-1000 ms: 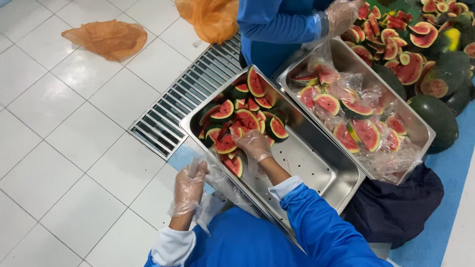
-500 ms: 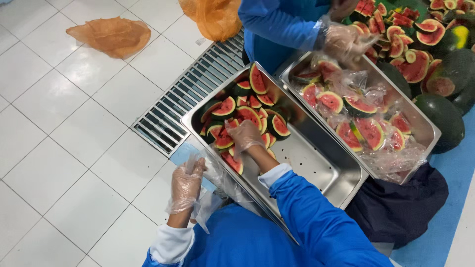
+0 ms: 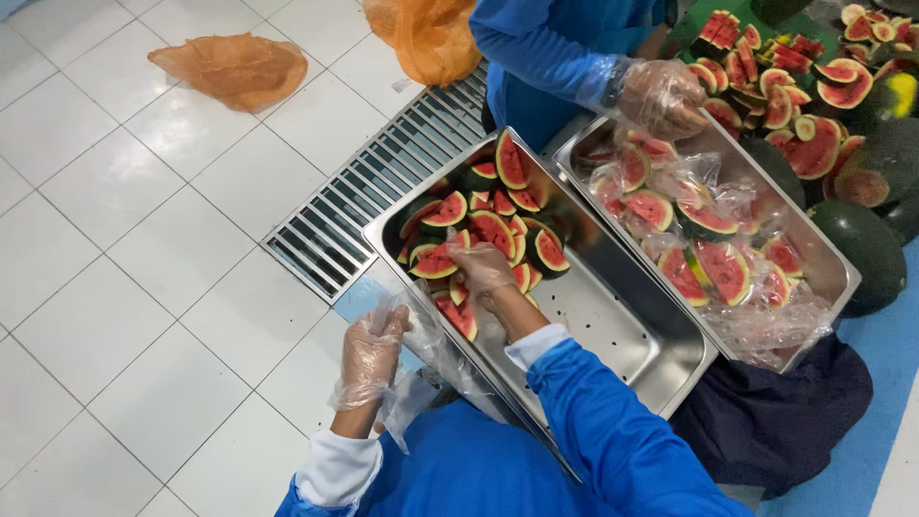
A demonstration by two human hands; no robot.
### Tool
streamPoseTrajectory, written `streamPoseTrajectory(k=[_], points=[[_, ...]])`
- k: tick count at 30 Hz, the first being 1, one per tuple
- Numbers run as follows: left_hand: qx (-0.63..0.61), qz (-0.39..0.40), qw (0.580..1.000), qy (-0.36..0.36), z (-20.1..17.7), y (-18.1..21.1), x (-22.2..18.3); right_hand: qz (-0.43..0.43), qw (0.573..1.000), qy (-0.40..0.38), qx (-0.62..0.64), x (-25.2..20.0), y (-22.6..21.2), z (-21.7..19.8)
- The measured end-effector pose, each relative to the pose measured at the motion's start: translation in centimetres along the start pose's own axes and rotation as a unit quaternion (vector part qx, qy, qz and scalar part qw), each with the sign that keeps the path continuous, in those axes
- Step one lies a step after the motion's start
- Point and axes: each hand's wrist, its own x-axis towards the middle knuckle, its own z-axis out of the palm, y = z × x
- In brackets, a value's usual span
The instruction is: The person places watermelon slices into clear plastic bags and arranges them in a metal tray. The person handles the slices one at a time, opening bags, inserting the fruit, and closing the bags before moving to the next slice.
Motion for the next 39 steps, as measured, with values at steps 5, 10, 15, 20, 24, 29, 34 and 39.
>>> streamPoseTrajectory(k=[5, 10, 15, 20, 24, 29, 34, 39], points=[[0.002, 0.021, 1.0, -0.009, 0.2, 0.4, 0.6, -0.043, 0.996, 0.025, -0.07, -3.2, -1.7, -1.1], [0.036, 0.124, 0.992, -0.002, 1.3, 1.9, 1.1, -0.104, 0.986, 0.086, -0.101, -9.0, -5.6, -2.6], [0.049, 0.09, 0.995, 0.004, 2.7, 2.9, 1.5, -0.211, 0.975, 0.066, 0.004, -15.8, -7.0, -3.8], [0.064, 0.103, 0.993, -0.004, 3.7, 4.0, 1.2, -0.218, 0.972, 0.082, 0.012, -18.9, -5.0, -3.0], [0.08, 0.107, 0.991, 0.013, 4.2, 5.2, 0.3, -0.217, 0.97, 0.107, -0.022, -18.9, -4.2, -2.2], [0.053, 0.111, 0.992, -0.023, 4.9, 6.4, -0.5, -0.219, 0.969, 0.111, -0.013, -18.5, -4.1, -1.1], [0.097, 0.235, 0.966, -0.054, 6.0, 6.4, -0.7, -0.22, 0.972, 0.078, 0.001, -17.7, -3.1, -0.1], [0.152, 0.121, 0.979, -0.066, 6.3, 6.9, -1.0, -0.28, 0.956, -0.07, -0.045, -16.5, -1.1, -2.2]])
